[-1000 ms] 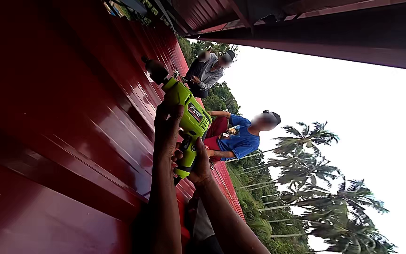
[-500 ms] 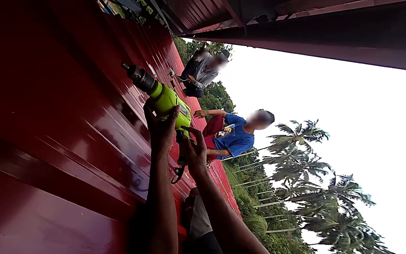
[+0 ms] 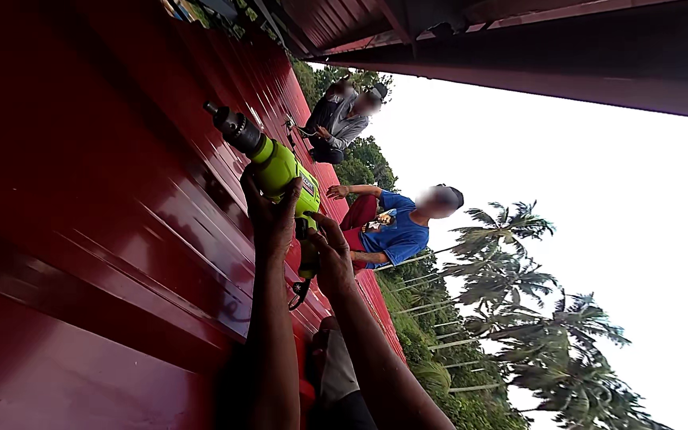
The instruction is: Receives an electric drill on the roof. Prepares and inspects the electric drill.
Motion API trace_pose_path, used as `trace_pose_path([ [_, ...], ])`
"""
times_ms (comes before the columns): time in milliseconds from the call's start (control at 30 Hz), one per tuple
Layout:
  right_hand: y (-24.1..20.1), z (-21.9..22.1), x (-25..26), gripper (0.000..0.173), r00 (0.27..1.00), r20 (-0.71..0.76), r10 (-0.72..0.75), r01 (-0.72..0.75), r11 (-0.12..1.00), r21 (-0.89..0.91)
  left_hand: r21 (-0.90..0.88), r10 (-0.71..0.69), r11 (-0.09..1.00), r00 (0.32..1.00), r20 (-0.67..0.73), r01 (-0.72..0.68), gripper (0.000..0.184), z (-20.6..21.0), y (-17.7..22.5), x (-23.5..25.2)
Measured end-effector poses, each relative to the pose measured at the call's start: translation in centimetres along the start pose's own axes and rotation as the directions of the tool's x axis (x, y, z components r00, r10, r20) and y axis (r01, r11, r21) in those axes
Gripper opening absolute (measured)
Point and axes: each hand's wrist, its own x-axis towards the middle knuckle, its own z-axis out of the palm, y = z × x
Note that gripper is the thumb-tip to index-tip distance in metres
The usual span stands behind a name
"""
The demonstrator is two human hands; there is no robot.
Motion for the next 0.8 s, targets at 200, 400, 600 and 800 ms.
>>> trace_pose_path([
  [200,-0.1,-0.2,0.0,0.033,1.0,0.013,0.002,-0.002,1.0,0.008,0.011,0.002,1.0,1.0,-0.005,-0.002,0.078,0.0,0.0,0.1],
  [400,-0.1,-0.3,0.0,0.033,1.0,0.011,0.005,-0.005,1.0,0.014,0.001,0.011,1.0,1.0,0.004,-0.011,0.078,0.0,-0.2,0.0],
  [600,-0.3,-0.3,-0.2,0.034,1.0,0.008,0.01,-0.011,1.0,0.018,0.015,0.01,1.0,1.0,0.009,-0.01,0.079,0.2,-0.2,-0.2],
  [800,-0.7,0.4,0.9,0.025,0.999,-0.043,0.032,-0.035,0.997,-0.064,0.009,0.022,1.0,1.0,-0.005,-0.022,0.078,0.1,-0.5,-0.1],
])
